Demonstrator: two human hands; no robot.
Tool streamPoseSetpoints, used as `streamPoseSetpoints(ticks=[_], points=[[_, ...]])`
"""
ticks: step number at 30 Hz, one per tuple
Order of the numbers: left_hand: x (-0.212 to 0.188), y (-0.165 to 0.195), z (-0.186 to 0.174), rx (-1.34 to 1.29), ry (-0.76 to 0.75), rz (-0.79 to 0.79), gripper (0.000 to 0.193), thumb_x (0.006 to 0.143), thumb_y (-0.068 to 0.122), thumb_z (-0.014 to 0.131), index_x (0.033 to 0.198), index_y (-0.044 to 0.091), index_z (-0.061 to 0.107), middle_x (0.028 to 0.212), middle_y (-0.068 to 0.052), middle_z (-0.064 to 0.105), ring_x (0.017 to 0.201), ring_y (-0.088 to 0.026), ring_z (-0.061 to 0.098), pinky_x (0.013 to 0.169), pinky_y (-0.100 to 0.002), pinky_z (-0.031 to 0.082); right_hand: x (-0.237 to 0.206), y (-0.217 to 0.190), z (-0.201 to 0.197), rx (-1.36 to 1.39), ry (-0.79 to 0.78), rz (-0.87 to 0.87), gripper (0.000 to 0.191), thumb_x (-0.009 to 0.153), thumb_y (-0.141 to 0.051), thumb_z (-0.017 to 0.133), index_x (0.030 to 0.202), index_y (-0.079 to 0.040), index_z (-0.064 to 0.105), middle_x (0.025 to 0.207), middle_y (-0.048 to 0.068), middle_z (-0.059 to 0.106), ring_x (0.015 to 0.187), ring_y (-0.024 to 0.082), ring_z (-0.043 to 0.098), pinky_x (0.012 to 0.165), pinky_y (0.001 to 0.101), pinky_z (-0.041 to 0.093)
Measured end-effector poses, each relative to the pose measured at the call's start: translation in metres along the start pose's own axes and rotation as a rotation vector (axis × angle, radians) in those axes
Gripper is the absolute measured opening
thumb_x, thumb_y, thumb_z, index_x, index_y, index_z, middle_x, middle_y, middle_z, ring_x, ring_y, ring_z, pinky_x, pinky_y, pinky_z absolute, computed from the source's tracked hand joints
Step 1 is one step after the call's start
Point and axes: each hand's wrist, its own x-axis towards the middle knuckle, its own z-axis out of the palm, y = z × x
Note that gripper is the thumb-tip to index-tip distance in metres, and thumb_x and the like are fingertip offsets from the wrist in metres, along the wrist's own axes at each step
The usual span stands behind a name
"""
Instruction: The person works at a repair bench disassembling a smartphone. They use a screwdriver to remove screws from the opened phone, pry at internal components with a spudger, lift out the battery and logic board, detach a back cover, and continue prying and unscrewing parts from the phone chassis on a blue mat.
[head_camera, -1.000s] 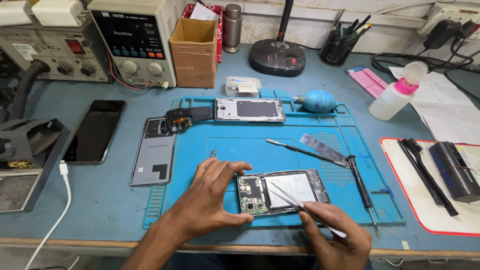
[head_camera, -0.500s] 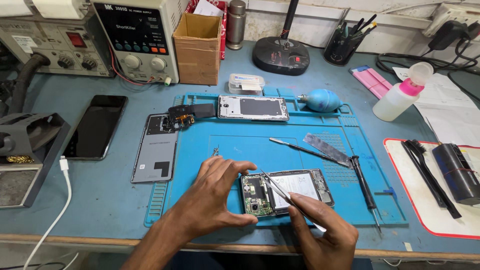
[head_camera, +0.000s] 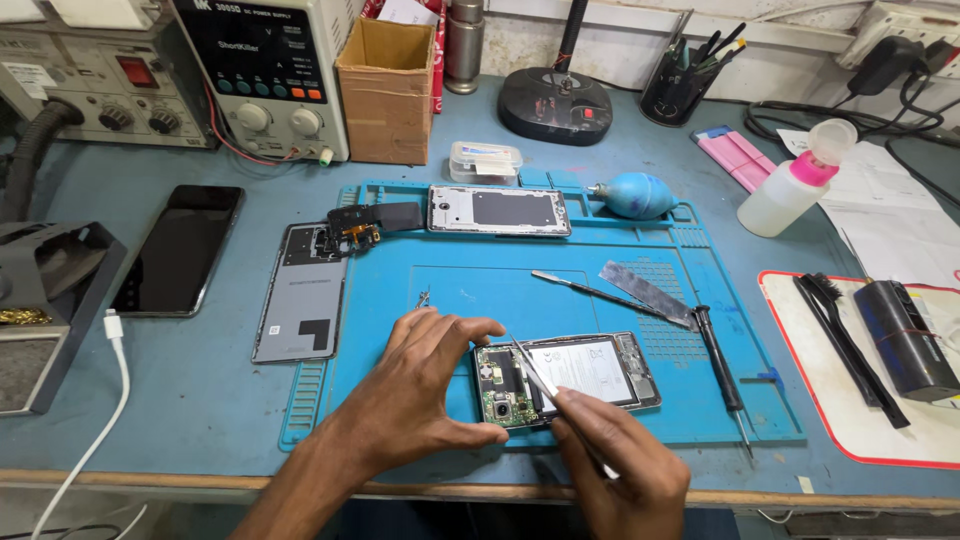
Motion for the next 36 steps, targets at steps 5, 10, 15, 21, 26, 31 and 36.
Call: streamPoseSetpoints(ticks=[5, 10, 15, 21, 26, 31, 36], points=[[0.000, -0.001, 0.000, 0.005, 0.009, 0.007, 0.089, 0.064, 0.043, 0.093, 0.135, 0.013, 0.048, 0.113, -0.011, 0.065, 0.118, -0.032, 0.061, 0.120, -0.060, 0.022, -0.006, 0.005, 0.001, -0.177, -0.020, -0.218, 0.031, 0.083, -0.004, 0.075, 0.114, -0.006, 0.076, 0.109, 0.009, 0.077, 0.107, 0.025, 0.075, 0.100, 0.0437, 0.055], [0.000, -0.001, 0.000, 0.003, -0.006, -0.015, 0.090, 0.063, 0.045, 0.093, 0.135, 0.014, 0.048, 0.113, -0.010, 0.065, 0.118, -0.032, 0.061, 0.120, -0.060, 0.022, -0.010, 0.009, 0.002, -0.283, -0.045, -0.247, 0.037, 0.082, -0.006, 0.075, 0.118, -0.006, 0.074, 0.109, 0.008, 0.076, 0.109, 0.026, 0.069, 0.101, 0.0459, 0.051], [0.000, -0.001, 0.000, 0.006, -0.006, -0.012, 0.091, 0.062, 0.045, 0.094, 0.134, 0.014, 0.048, 0.114, -0.011, 0.065, 0.118, -0.031, 0.061, 0.120, -0.061, 0.020, -0.013, 0.007, 0.005, -0.341, -0.027, -0.170, 0.046, 0.076, -0.010, 0.079, 0.121, -0.015, 0.076, 0.085, 0.002, 0.067, 0.095, 0.024, 0.062, 0.091, 0.0420, 0.047], [0.000, -0.002, 0.000, 0.008, -0.004, -0.021, 0.090, 0.062, 0.045, 0.094, 0.134, 0.015, 0.049, 0.113, -0.010, 0.066, 0.116, -0.030, 0.063, 0.120, -0.061, 0.021, -0.011, 0.007, 0.003, -0.357, -0.061, -0.241, 0.054, 0.072, -0.010, 0.077, 0.126, -0.016, 0.073, 0.085, 0.000, 0.065, 0.092, 0.021, 0.060, 0.096, 0.0439, 0.039], [0.000, -0.002, 0.001, 0.001, -0.011, -0.029, 0.091, 0.063, 0.046, 0.094, 0.135, 0.015, 0.048, 0.113, -0.011, 0.067, 0.117, -0.032, 0.062, 0.120, -0.061, 0.021, -0.012, 0.005, 0.004, -0.385, -0.075, -0.212, 0.053, 0.070, -0.011, 0.078, 0.122, -0.016, 0.075, 0.082, -0.001, 0.065, 0.090, 0.022, 0.061, 0.094, 0.0439, 0.038], [0.001, -0.002, 0.001, 0.001, -0.013, -0.034, 0.091, 0.062, 0.046, 0.094, 0.135, 0.015, 0.047, 0.113, -0.011, 0.067, 0.117, -0.031, 0.063, 0.120, -0.060, 0.021, -0.011, 0.004, 0.005, -0.364, -0.037, -0.176, 0.043, 0.073, -0.012, 0.080, 0.115, -0.016, 0.078, 0.074, -0.001, 0.062, 0.087, 0.020, 0.063, 0.092, 0.0421, 0.040], [0.000, -0.002, 0.000, 0.005, -0.003, -0.022, 0.092, 0.062, 0.045, 0.094, 0.135, 0.015, 0.047, 0.114, -0.011, 0.067, 0.118, -0.032, 0.062, 0.119, -0.060, 0.021, -0.010, 0.002, 0.006, -0.338, -0.005, -0.096, 0.040, 0.072, -0.011, 0.081, 0.112, -0.014, 0.080, 0.071, 0.000, 0.061, 0.082, 0.018, 0.063, 0.089, 0.0399, 0.043]])
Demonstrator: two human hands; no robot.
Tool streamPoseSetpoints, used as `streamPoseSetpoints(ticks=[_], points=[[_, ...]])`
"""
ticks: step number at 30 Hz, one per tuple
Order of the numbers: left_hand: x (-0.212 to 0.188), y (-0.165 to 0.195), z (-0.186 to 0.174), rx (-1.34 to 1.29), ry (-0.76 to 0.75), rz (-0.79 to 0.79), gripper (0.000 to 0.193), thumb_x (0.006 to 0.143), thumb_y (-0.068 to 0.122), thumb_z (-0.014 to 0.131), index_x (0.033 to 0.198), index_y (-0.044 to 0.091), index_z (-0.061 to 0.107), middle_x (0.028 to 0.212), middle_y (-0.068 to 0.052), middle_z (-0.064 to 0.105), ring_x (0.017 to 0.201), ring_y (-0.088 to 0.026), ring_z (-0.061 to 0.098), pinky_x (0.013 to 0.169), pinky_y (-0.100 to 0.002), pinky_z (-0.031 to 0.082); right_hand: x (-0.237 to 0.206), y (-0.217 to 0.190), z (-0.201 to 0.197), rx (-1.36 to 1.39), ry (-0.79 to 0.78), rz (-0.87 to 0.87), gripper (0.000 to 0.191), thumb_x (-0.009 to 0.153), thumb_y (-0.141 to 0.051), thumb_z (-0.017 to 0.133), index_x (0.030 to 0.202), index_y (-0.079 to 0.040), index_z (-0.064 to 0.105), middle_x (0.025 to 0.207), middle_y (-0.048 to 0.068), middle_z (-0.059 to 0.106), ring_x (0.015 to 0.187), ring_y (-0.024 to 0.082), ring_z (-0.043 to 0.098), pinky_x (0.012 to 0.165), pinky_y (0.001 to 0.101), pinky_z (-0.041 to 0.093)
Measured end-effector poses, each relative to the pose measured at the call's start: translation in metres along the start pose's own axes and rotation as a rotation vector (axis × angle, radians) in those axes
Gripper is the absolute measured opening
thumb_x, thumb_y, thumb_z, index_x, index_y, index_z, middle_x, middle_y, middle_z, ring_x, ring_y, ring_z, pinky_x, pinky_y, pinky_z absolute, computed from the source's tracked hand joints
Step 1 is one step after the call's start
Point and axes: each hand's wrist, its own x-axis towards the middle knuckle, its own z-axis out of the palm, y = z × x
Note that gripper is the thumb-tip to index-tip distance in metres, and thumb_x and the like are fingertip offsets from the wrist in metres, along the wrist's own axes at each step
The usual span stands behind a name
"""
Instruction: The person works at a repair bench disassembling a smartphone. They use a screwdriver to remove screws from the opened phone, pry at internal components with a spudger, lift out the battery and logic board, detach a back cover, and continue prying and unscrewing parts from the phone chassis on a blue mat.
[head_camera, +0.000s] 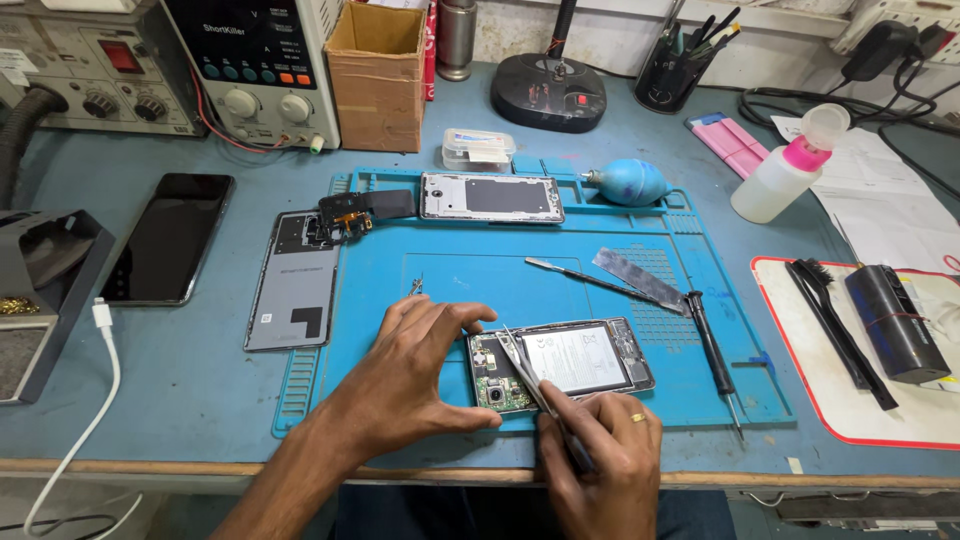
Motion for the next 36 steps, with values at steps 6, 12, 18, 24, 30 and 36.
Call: streamPoseSetpoints(ticks=[6, 12, 18, 24, 30, 36], points=[[0.000, 0.000, 0.002, -0.015, 0.005, 0.007, 0.093, 0.063, 0.045, 0.094, 0.137, 0.015, 0.045, 0.117, -0.012, 0.066, 0.120, -0.033, 0.061, 0.119, -0.060, 0.021, 0.007, -0.007, -0.006, 0.189, 0.058, 0.200, 0.030, 0.076, -0.005, 0.081, 0.106, -0.010, 0.081, 0.082, 0.004, 0.068, 0.079, 0.016, 0.067, 0.073, 0.0308, 0.052], [0.001, 0.000, 0.001, -0.022, 0.014, 0.013, 0.098, 0.061, 0.045, 0.095, 0.139, 0.015, 0.042, 0.116, -0.014, 0.065, 0.118, -0.035, 0.060, 0.119, -0.059, 0.020, 0.037, -0.010, -0.020, 0.386, 0.059, 0.183, 0.016, 0.082, -0.001, 0.079, 0.099, -0.001, 0.077, 0.088, 0.007, 0.072, 0.083, 0.014, 0.070, 0.075, 0.0270, 0.054], [0.001, 0.002, 0.001, -0.010, -0.019, -0.049, 0.098, 0.061, 0.045, 0.095, 0.138, 0.017, 0.042, 0.108, -0.012, 0.064, 0.109, -0.033, 0.061, 0.121, -0.057, 0.021, 0.062, -0.014, -0.019, 0.610, -0.020, 0.248, 0.010, 0.087, 0.002, 0.072, 0.098, 0.003, 0.074, 0.099, 0.008, 0.070, 0.093, 0.015, 0.074, 0.081, 0.0268, 0.061], [0.001, 0.001, 0.002, -0.014, 0.026, 0.009, 0.092, 0.060, 0.044, 0.096, 0.131, 0.013, 0.045, 0.110, -0.012, 0.064, 0.111, -0.034, 0.060, 0.119, -0.058, 0.022, 0.066, -0.018, -0.015, 0.624, -0.087, 0.259, 0.012, 0.087, 0.005, 0.069, 0.098, 0.003, 0.074, 0.099, 0.008, 0.069, 0.089, 0.016, 0.077, 0.074, 0.0255, 0.063], [0.002, 0.001, 0.002, -0.018, -0.014, -0.047, 0.092, 0.059, 0.044, 0.096, 0.130, 0.014, 0.046, 0.107, -0.011, 0.065, 0.109, -0.032, 0.061, 0.121, -0.057, 0.021, 0.068, -0.023, -0.016, 0.585, -0.079, 0.213, 0.013, 0.086, 0.005, 0.069, 0.098, 0.003, 0.074, 0.098, 0.008, 0.069, 0.090, 0.016, 0.078, 0.075, 0.0259, 0.065], [0.002, -0.001, 0.002, -0.015, 0.001, -0.024, 0.090, 0.060, 0.045, 0.095, 0.128, 0.012, 0.047, 0.109, -0.011, 0.065, 0.112, -0.033, 0.060, 0.120, -0.058, 0.020, 0.068, -0.028, -0.020, 0.484, -0.074, 0.178, 0.015, 0.084, 0.004, 0.070, 0.098, 0.001, 0.074, 0.097, 0.007, 0.071, 0.087, 0.015, 0.078, 0.075, 0.0257, 0.066]])
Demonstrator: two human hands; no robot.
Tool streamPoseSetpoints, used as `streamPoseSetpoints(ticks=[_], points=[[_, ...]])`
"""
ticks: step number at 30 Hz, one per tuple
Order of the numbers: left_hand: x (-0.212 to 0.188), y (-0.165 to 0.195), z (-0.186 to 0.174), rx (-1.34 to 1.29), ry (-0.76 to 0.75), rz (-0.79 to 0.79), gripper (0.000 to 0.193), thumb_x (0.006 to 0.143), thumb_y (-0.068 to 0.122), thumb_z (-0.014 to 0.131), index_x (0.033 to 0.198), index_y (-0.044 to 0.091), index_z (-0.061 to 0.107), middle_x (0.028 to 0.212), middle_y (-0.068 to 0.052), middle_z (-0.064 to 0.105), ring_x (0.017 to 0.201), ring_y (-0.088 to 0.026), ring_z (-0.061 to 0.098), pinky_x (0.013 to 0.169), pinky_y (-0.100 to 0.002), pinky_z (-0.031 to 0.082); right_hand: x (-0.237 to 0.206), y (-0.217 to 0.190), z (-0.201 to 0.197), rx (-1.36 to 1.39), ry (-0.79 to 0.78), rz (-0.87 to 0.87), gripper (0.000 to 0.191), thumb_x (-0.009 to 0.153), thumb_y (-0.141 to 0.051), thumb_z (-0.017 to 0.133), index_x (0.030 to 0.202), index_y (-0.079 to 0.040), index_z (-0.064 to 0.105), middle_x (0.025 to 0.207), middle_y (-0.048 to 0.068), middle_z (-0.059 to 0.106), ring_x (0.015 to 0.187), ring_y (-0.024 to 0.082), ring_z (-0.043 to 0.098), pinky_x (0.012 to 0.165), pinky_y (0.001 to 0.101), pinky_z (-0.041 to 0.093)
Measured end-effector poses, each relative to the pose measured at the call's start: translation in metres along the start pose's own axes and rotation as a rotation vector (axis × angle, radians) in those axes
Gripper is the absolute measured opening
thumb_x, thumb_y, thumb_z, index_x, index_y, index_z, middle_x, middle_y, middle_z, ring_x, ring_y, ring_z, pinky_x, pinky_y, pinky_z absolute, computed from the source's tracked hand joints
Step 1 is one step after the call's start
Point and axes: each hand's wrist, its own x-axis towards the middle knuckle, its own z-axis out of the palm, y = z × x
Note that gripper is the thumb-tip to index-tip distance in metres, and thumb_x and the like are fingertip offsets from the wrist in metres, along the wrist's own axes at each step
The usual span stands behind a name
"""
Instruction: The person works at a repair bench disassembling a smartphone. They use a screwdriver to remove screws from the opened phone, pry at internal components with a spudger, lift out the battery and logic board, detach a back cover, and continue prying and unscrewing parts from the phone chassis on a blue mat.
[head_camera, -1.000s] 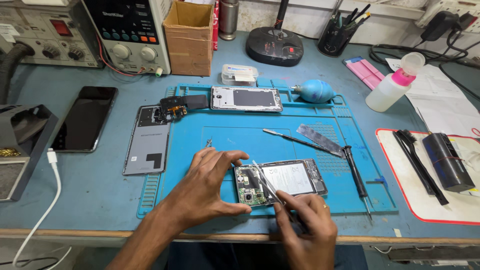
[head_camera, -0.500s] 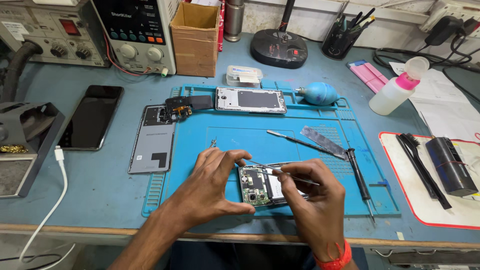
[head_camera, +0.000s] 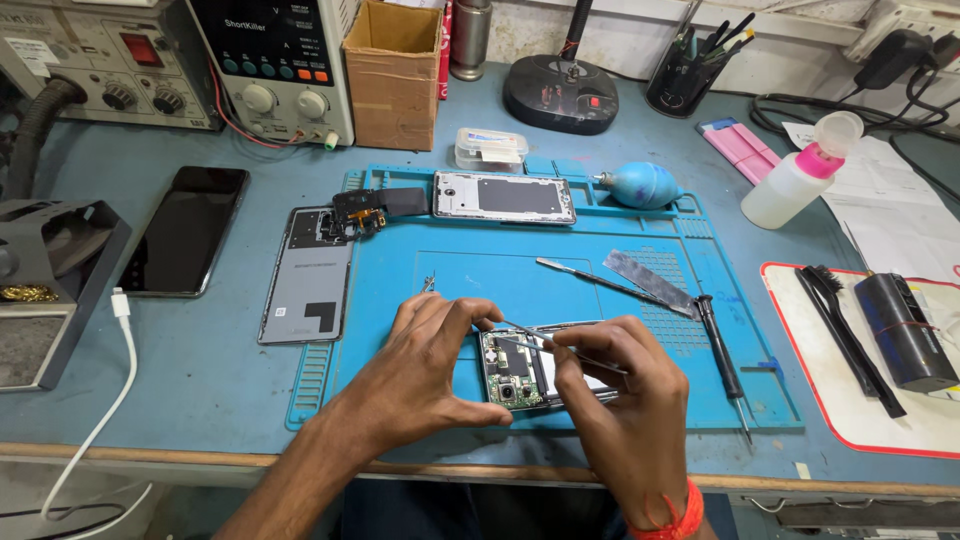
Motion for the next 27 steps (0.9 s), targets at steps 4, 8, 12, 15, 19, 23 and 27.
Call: streamPoseSetpoints(ticks=[4, 8, 12, 15, 19, 23, 27], points=[[-0.001, -0.001, 0.000, 0.005, 0.017, 0.031, 0.089, 0.061, 0.045, 0.095, 0.127, 0.011, 0.047, 0.112, -0.012, 0.064, 0.113, -0.035, 0.059, 0.119, -0.059, 0.020, -0.010, -0.001, 0.004, -0.147, 0.002, -0.096, 0.018, 0.082, 0.001, 0.074, 0.099, -0.003, 0.076, 0.092, 0.006, 0.070, 0.084, 0.016, 0.078, 0.073, 0.0263, 0.065], [0.000, -0.001, 0.000, 0.023, 0.013, 0.014, 0.086, 0.061, 0.046, 0.094, 0.124, 0.011, 0.048, 0.111, -0.011, 0.064, 0.111, -0.033, 0.060, 0.120, -0.057, 0.022, -0.031, 0.004, 0.013, -0.251, 0.059, -0.132, 0.023, 0.082, 0.001, 0.077, 0.103, -0.007, 0.079, 0.088, 0.007, 0.071, 0.079, 0.018, 0.075, 0.068, 0.0298, 0.059], [-0.001, -0.001, 0.000, 0.031, 0.024, 0.025, 0.085, 0.062, 0.045, 0.094, 0.124, 0.010, 0.047, 0.113, -0.011, 0.064, 0.110, -0.033, 0.060, 0.120, -0.057, 0.023, -0.048, 0.014, 0.023, -0.181, 0.128, -0.225, 0.025, 0.085, 0.002, 0.076, 0.107, -0.009, 0.077, 0.099, 0.009, 0.073, 0.092, 0.018, 0.079, 0.075, 0.0270, 0.063], [-0.001, 0.000, 0.001, 0.033, 0.019, 0.017, 0.086, 0.061, 0.045, 0.094, 0.124, 0.010, 0.047, 0.113, -0.010, 0.065, 0.108, -0.033, 0.060, 0.119, -0.057, 0.023, -0.055, 0.018, 0.026, -0.171, 0.134, -0.222, 0.025, 0.085, 0.002, 0.075, 0.108, -0.009, 0.076, 0.102, 0.010, 0.074, 0.090, 0.017, 0.079, 0.075, 0.0271, 0.062], [-0.001, -0.001, 0.001, 0.031, 0.039, 0.046, 0.086, 0.062, 0.046, 0.094, 0.124, 0.010, 0.047, 0.114, -0.011, 0.065, 0.110, -0.033, 0.060, 0.117, -0.057, 0.025, -0.049, 0.014, 0.023, -0.186, 0.140, -0.183, 0.026, 0.085, 0.001, 0.075, 0.108, -0.009, 0.077, 0.098, 0.008, 0.073, 0.087, 0.017, 0.077, 0.074, 0.0280, 0.061], [-0.002, -0.001, 0.001, 0.032, 0.036, 0.040, 0.086, 0.061, 0.046, 0.094, 0.124, 0.010, 0.047, 0.114, -0.011, 0.065, 0.109, -0.033, 0.061, 0.119, -0.057, 0.024, -0.026, 0.008, 0.008, -0.219, 0.003, -0.094, 0.022, 0.084, -0.001, 0.078, 0.104, -0.009, 0.080, 0.087, 0.007, 0.069, 0.074, 0.018, 0.072, 0.064, 0.0297, 0.056], [-0.001, 0.000, 0.001, 0.024, 0.026, 0.025, 0.086, 0.061, 0.044, 0.095, 0.124, 0.010, 0.048, 0.113, -0.011, 0.065, 0.109, -0.033, 0.061, 0.119, -0.057, 0.023, -0.016, -0.001, 0.006, -0.182, -0.045, -0.125, 0.024, 0.083, -0.001, 0.075, 0.105, -0.009, 0.078, 0.089, 0.006, 0.069, 0.078, 0.017, 0.073, 0.066, 0.0285, 0.058]])
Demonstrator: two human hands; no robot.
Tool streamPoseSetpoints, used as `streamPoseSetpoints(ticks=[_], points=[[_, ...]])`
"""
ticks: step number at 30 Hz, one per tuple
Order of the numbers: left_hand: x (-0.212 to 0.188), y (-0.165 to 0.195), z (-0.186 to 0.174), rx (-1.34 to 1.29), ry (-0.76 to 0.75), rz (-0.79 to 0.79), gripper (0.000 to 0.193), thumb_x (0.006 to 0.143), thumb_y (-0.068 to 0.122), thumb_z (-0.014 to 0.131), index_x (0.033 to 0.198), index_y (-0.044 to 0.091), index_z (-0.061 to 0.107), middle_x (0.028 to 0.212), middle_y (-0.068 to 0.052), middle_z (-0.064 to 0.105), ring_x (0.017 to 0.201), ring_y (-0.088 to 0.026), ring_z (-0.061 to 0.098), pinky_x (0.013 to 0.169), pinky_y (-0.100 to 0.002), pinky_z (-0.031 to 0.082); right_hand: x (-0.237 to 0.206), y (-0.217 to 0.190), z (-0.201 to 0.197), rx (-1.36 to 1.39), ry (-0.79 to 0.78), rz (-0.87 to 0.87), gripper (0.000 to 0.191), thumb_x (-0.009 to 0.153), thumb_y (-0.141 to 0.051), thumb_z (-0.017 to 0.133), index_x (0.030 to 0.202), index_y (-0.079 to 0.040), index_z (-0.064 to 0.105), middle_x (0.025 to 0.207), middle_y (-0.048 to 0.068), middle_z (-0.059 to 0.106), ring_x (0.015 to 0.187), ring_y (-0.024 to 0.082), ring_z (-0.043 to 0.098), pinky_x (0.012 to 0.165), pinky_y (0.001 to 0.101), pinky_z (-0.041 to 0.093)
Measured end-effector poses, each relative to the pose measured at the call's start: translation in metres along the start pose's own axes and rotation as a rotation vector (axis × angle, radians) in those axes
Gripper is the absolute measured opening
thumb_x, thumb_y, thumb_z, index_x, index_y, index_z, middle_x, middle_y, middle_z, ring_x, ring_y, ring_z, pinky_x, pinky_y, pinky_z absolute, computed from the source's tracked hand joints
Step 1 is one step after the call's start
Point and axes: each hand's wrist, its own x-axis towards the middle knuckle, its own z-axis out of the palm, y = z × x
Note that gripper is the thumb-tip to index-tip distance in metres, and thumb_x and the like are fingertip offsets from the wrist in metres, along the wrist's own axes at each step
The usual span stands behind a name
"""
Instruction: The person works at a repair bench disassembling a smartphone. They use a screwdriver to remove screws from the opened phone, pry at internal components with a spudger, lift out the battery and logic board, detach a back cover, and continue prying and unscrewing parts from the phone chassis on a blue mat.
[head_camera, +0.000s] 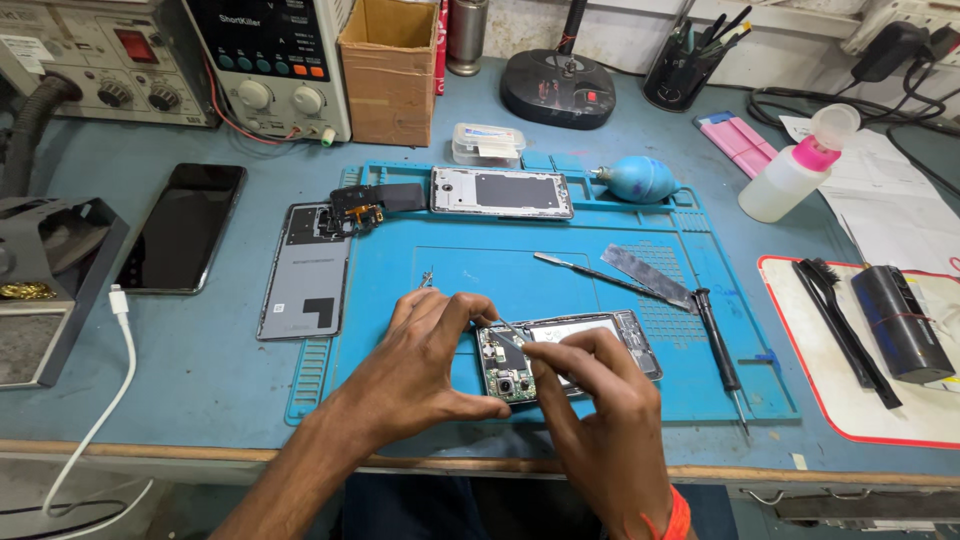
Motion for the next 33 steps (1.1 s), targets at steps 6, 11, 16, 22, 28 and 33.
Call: streamPoseSetpoints(ticks=[6, 11, 16, 22, 28, 33], points=[[0.000, 0.000, 0.000, -0.007, 0.011, 0.006, 0.085, 0.060, 0.045, 0.095, 0.123, 0.011, 0.048, 0.111, -0.011, 0.065, 0.109, -0.033, 0.061, 0.118, -0.057, 0.024, -0.004, -0.005, -0.003, -0.006, 0.023, 0.027, 0.019, 0.084, -0.003, 0.076, 0.103, -0.007, 0.078, 0.089, 0.005, 0.069, 0.079, 0.015, 0.074, 0.068, 0.0276, 0.060], [0.001, 0.001, 0.000, -0.006, 0.013, 0.010, 0.086, 0.061, 0.044, 0.095, 0.125, 0.011, 0.048, 0.112, -0.011, 0.065, 0.109, -0.032, 0.061, 0.118, -0.056, 0.026, 0.005, -0.003, -0.006, 0.011, 0.005, -0.010, 0.021, 0.085, -0.002, 0.073, 0.105, -0.006, 0.078, 0.092, 0.006, 0.069, 0.082, 0.016, 0.074, 0.069, 0.0275, 0.061], [0.001, 0.002, 0.000, -0.020, -0.009, -0.021, 0.087, 0.059, 0.043, 0.096, 0.125, 0.011, 0.049, 0.112, -0.010, 0.066, 0.110, -0.031, 0.062, 0.119, -0.056, 0.024, 0.014, -0.006, -0.011, 0.061, -0.056, 0.087, 0.018, 0.087, -0.002, 0.071, 0.104, -0.005, 0.078, 0.094, 0.006, 0.069, 0.081, 0.015, 0.075, 0.069, 0.0267, 0.064], [0.002, 0.001, 0.000, -0.024, -0.005, -0.006, 0.087, 0.059, 0.043, 0.095, 0.126, 0.011, 0.048, 0.114, -0.010, 0.066, 0.111, -0.031, 0.062, 0.119, -0.056, 0.024, 0.024, -0.006, -0.014, 0.097, -0.098, 0.095, 0.016, 0.089, -0.003, 0.070, 0.104, -0.002, 0.078, 0.093, 0.007, 0.069, 0.080, 0.014, 0.077, 0.069, 0.0261, 0.065], [0.001, 0.001, -0.001, -0.017, 0.000, 0.003, 0.087, 0.060, 0.043, 0.095, 0.126, 0.011, 0.049, 0.114, -0.010, 0.065, 0.111, -0.031, 0.061, 0.119, -0.057, 0.024, 0.026, -0.005, -0.015, 0.110, -0.108, 0.093, 0.016, 0.089, -0.002, 0.070, 0.103, -0.002, 0.078, 0.092, 0.007, 0.068, 0.079, 0.013, 0.075, 0.068, 0.0255, 0.065], [0.001, 0.001, 0.000, -0.014, -0.005, -0.002, 0.088, 0.060, 0.044, 0.095, 0.127, 0.010, 0.049, 0.114, -0.009, 0.065, 0.111, -0.030, 0.061, 0.119, -0.056, 0.025, 0.026, -0.005, -0.015, 0.110, -0.106, 0.080, 0.015, 0.090, -0.002, 0.069, 0.103, -0.001, 0.078, 0.092, 0.007, 0.067, 0.079, 0.013, 0.075, 0.069, 0.0256, 0.065]])
